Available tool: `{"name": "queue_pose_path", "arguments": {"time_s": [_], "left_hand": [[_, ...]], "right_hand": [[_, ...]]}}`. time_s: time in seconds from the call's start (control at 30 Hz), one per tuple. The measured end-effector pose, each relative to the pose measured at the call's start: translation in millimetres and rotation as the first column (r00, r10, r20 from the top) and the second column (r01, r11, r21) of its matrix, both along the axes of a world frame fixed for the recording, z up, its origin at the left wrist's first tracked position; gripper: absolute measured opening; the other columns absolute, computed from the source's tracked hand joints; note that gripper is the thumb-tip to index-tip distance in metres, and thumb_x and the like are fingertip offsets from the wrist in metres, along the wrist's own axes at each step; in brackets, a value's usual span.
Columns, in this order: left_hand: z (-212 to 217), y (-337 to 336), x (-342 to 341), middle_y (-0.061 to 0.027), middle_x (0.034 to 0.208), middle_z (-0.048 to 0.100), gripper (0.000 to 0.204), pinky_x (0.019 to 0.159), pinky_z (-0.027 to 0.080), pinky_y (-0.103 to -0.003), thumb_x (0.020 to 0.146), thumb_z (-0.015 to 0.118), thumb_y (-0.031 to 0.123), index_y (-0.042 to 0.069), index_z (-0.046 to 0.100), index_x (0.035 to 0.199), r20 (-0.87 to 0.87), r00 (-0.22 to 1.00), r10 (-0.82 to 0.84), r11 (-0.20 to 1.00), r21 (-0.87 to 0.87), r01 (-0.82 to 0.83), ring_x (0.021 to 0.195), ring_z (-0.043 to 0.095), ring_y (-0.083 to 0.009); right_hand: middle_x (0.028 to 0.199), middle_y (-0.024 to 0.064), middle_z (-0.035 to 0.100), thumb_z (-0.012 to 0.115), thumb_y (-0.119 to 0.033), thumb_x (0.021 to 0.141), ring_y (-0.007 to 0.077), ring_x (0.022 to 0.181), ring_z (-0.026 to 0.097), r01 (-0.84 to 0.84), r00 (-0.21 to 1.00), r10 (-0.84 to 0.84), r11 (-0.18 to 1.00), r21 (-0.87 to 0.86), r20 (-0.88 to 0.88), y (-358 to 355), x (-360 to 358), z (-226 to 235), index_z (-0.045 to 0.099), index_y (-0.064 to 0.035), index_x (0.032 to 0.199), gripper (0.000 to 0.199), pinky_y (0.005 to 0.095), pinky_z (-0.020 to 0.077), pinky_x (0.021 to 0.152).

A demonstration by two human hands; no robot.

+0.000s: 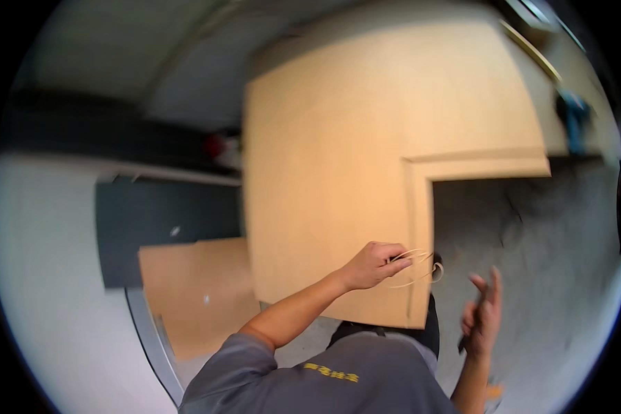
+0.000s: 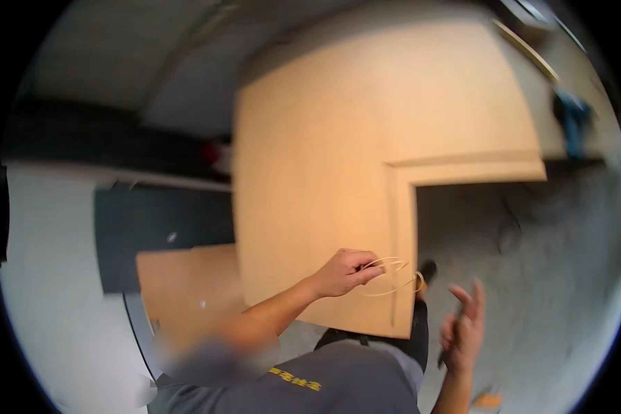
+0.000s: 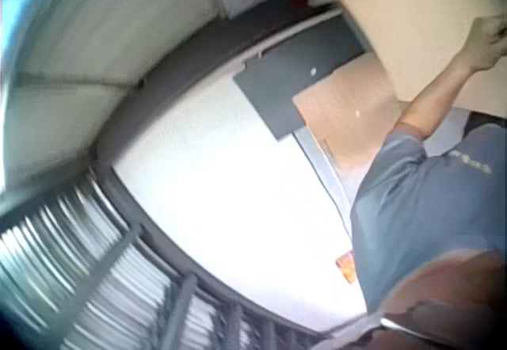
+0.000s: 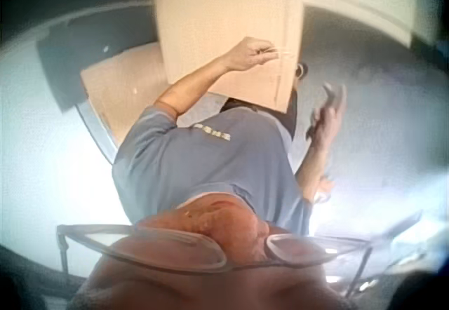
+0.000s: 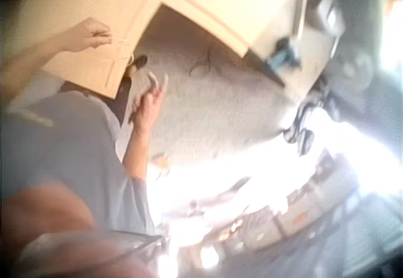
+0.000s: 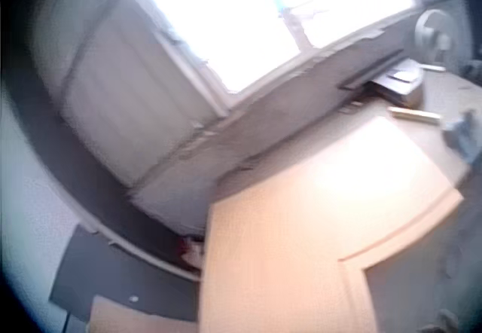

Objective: The person trims the edges of a large wooden board using a utility knife and a heat gun. They apply heat to the edge banding and then scrape off excess material with the knife. The person also cleans up wood shavings from the floor and moves the board to a different location.

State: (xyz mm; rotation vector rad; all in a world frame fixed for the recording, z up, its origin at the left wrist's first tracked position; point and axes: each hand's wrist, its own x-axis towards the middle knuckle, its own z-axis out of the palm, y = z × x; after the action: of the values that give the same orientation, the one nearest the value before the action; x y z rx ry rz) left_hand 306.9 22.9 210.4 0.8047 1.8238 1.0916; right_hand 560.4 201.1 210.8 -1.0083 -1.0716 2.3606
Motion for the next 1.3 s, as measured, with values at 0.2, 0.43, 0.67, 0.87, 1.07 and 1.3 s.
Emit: {"name": "queue_pose_path", "arguments": {"time_s": [0.2, 0.43, 0.67, 0.87, 1.07, 1.3], "left_hand": [[59.0, -162.5, -162.7, 0.0012, 0.083, 0.065, 0.019, 0.066, 0.05, -0.024, 0.096, 0.066, 0.02, 0.001, 0.069, 0.097, -0.315, 0.709, 0.631, 0.775, 0.294, -0.559, 0.073, 0.058, -0.0061], [102.5, -336.4, -405.8, -0.0217, 0.16, 0.023, 0.097, 0.119, 0.027, -0.041, 0.079, 0.075, 0.056, -0.002, 0.039, 0.148, -0.949, 0.129, 0.288, 0.469, 0.022, -0.883, 0.146, 0.028, -0.0341], [-17.9, -365.8, -381.4, -0.0236, 0.134, 0.057, 0.061, 0.106, 0.043, -0.043, 0.084, 0.073, 0.034, -0.003, 0.057, 0.13, -0.829, 0.228, 0.511, 0.526, 0.092, -0.845, 0.124, 0.055, -0.0364], [-110.0, -236.0, -154.1, -0.0134, 0.114, 0.065, 0.036, 0.089, 0.052, -0.037, 0.092, 0.057, 0.006, -0.001, 0.057, 0.127, -0.544, 0.738, 0.398, 0.855, -0.071, -0.514, 0.104, 0.064, -0.025], [-49.5, -51.9, 152.6, -0.0118, 0.112, 0.065, 0.03, 0.089, 0.052, -0.037, 0.09, 0.059, 0.016, 0.006, 0.065, 0.118, 0.088, 0.972, -0.217, 0.932, 0.313, 0.18, 0.097, 0.066, -0.025], [-289.5, 27.8, 448.9, -0.0163, 0.103, 0.071, 0.028, 0.082, 0.053, -0.04, 0.09, 0.059, 0.021, 0.005, 0.067, 0.112, 0.418, 0.896, -0.148, 0.947, -0.201, 0.25, 0.094, 0.068, -0.0315]], "right_hand": [[0.117, 0.0078, 0.055, 0.058, -0.025, 0.097, 0.0022, 0.049, 0.039, -0.109, 0.985, 0.078, 0.972, 0.207, 0.155, 16.2, 32.0, -47.6, 0.032, -0.0112, 0.152, 0.062, 0.0174, 0.0298, 0.033], [0.077, 0.002, 0.051, 0.064, -0.019, 0.091, 0.0092, 0.045, 0.039, -0.078, 0.847, 0.053, 0.997, 0.024, 0.529, -28.6, 98.3, -123.6, 0.039, -0.0142, 0.147, 0.061, 0.0238, 0.0319, 0.035], [0.055, -0.0041, 0.038, 0.07, -0.006, 0.086, 0.0091, 0.042, 0.033, 0.138, 0.684, -0.009, 0.983, -0.117, 0.73, -129.7, 174.2, -161.6, 0.055, -0.0128, 0.117, 0.035, 0.0236, 0.0252, 0.038], [0.053, -0.0033, 0.041, 0.063, -0.014, 0.09, 0.0123, 0.041, 0.037, 0.225, 0.543, 0.114, 0.935, -0.275, 0.832, -163.4, 260.1, -180.9, 0.055, -0.0142, 0.085, 0.009, 0.0277, 0.0267, 0.038], [0.065, 0.0105, 0.056, 0.049, -0.035, 0.098, 0.0264, 0.05, 0.056, 0.198, 0.683, -0.008, 0.964, -0.175, 0.73, -196.1, 393.9, -283.2, 0.054, -0.0071, 0.096, 0.029, 0.0409, 0.0485, 0.045], [0.071, 0.0103, 0.061, 0.053, -0.029, 0.099, 0.0237, 0.056, 0.061, 0.193, 0.706, 0.31, 0.781, -0.594, 0.637, -239.6, 408.9, -295.6, 0.057, -0.0017, 0.103, 0.028, 0.0377, 0.0529, 0.051]]}}
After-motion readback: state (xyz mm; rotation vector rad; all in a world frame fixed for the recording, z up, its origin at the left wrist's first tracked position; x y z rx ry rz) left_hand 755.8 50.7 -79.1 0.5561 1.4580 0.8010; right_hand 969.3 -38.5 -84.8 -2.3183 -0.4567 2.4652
